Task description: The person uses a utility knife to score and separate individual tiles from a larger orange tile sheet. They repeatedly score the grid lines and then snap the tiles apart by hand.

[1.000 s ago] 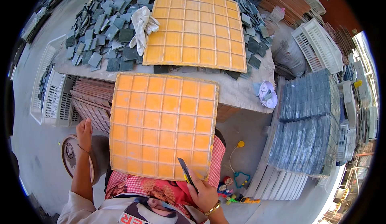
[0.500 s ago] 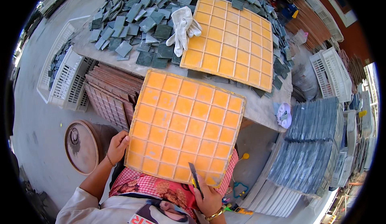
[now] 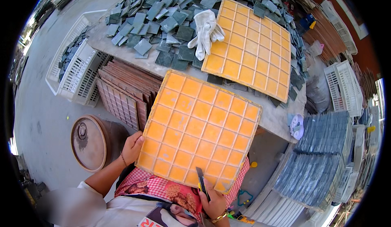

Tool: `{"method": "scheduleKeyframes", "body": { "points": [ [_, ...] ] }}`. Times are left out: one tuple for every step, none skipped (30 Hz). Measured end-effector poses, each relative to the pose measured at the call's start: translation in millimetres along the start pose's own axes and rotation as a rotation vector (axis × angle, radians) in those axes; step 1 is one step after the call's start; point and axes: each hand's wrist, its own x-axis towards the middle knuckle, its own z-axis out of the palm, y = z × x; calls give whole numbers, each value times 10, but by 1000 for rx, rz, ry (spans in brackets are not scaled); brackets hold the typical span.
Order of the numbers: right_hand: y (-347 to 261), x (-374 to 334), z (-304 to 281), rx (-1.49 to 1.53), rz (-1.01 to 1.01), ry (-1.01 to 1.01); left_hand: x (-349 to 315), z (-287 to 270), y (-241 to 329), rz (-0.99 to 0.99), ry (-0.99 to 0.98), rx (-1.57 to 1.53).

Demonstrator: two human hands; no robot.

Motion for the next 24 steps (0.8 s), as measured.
{"method": "scheduleKeyframes", "body": {
  "points": [
    [18, -2, 16, 23, -31, 25, -13, -1, 12, 0, 2, -9],
    [53, 3, 45, 45, -60, 51, -28, 0, 28, 0, 2, -19],
    [56, 15, 48, 68, -92, 75, -43, 4, 39, -1, 5, -28],
    [51, 0, 23, 79, -90, 64, -56, 5, 37, -20, -9, -17],
    [42, -20, -18, 91, -88, 54, -68, 2, 26, -39, -23, -6],
    [41, -16, -58, 98, -90, 50, -49, 6, 52, -50, -37, 2],
    [86, -30, -82, 116, -78, 47, -29, 2, 83, -69, -70, -79],
    [161, -64, -100, 136, -67, 44, 3, -16, 117, -89, -105, -160],
    [225, -96, -115, 155, -54, 42, 56, -31, 167, -108, -141, -240],
    [250, -129, -146, 196, -17, 113, 131, -64, 252, -208, -220, -423],
    [273, -164, -178, 238, 20, 184, 192, -98, 352, -345, -292, -629],
    [278, -193, -236, 279, 53, 262, 290, -92, 449, -427, -377, -797],
    [287, -239, -301, 302, 70, 299, 357, -72, 531, -510, -464, -963],
    [300, -296, -369, 325, 87, 336, 377, -38, 585, -524, -488, -912],
    [325, -335, -450, 350, 100, 376, 400, 12, 641, -535, -512, -859],
    [348, -369, -536, 330, 76, 403, 395, 50, 704, -545, -534, -806],
    [355, -415, -632, 399, 81, 393, 341, 57, 776, -537, -524, -791],
    [371, -471, -720, 467, 93, 395, 291, 82, 819, -528, -527, -772],
    [394, -535, -796, 538, 101, 388, 217, 96, 897, -522, -523, -753],
    [533, -562, -814, 429, -21, 478, 120, 107, 997, -503, -488, -726],
    [396, -571, -964, 353, 1, 479, 29, 110, 1085, -463, -440, -724],
    [141, -613, -1191, 278, 28, 475, -81, 114, 1165, -429, -391, -724],
    [7, -656, -1341, 197, 58, 476, -155, 112, 1262, -394, -348, -727],
    [33, -675, -1395, 142, -15, 541, -226, 80, 1418, -342, -312, -732]
  ]
}}
